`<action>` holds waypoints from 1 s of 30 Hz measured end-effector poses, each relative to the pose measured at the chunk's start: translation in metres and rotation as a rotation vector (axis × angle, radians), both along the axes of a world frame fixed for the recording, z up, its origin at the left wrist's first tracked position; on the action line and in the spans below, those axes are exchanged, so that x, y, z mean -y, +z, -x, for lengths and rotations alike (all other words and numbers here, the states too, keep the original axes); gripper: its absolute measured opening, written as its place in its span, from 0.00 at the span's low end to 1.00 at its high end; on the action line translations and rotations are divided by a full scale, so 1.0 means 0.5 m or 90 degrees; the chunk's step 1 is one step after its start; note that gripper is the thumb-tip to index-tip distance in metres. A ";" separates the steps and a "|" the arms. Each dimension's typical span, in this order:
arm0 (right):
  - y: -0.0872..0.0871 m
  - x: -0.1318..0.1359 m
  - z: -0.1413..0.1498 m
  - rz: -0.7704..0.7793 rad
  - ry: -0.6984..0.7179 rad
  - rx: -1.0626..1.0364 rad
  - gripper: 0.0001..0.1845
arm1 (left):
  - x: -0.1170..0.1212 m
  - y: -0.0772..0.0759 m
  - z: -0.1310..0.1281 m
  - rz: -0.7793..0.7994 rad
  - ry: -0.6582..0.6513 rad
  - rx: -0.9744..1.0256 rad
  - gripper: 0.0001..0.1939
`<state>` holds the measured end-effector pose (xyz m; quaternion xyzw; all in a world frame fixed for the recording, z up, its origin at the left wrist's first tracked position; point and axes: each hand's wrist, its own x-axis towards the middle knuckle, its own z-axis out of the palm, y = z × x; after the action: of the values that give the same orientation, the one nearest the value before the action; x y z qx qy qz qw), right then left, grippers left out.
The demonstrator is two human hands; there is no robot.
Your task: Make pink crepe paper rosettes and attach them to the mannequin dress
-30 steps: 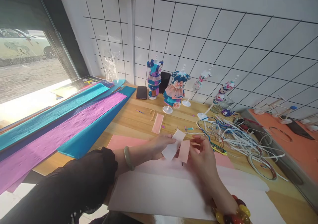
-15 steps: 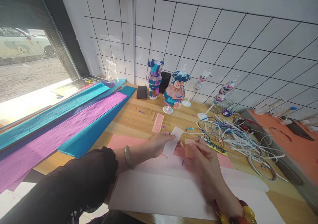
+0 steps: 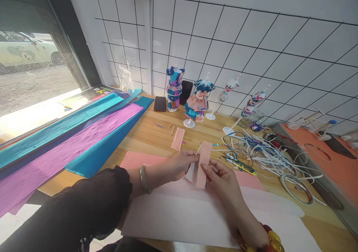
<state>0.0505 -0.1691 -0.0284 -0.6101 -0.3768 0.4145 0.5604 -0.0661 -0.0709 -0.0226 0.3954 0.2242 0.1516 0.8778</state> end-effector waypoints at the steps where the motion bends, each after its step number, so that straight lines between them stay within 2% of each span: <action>1: 0.001 0.000 0.002 -0.003 -0.008 0.008 0.17 | 0.000 -0.001 -0.001 0.006 -0.003 0.011 0.13; 7: 0.005 -0.002 0.013 0.012 -0.054 -0.001 0.15 | 0.003 -0.010 -0.003 0.027 -0.019 0.054 0.15; 15: 0.000 -0.004 0.002 -0.029 -0.133 0.128 0.18 | 0.010 -0.002 -0.001 0.050 -0.025 0.075 0.12; 23: -0.002 -0.007 -0.003 -0.027 -0.119 0.258 0.17 | 0.008 -0.016 -0.008 0.057 -0.028 0.099 0.11; 30: -0.014 -0.009 -0.009 -0.009 -0.095 0.232 0.15 | 0.008 -0.016 -0.009 0.063 -0.019 0.082 0.11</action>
<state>0.0551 -0.1643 -0.0356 -0.6972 -0.4290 0.2517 0.5163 -0.0616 -0.0749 -0.0304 0.3440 0.1687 0.1523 0.9111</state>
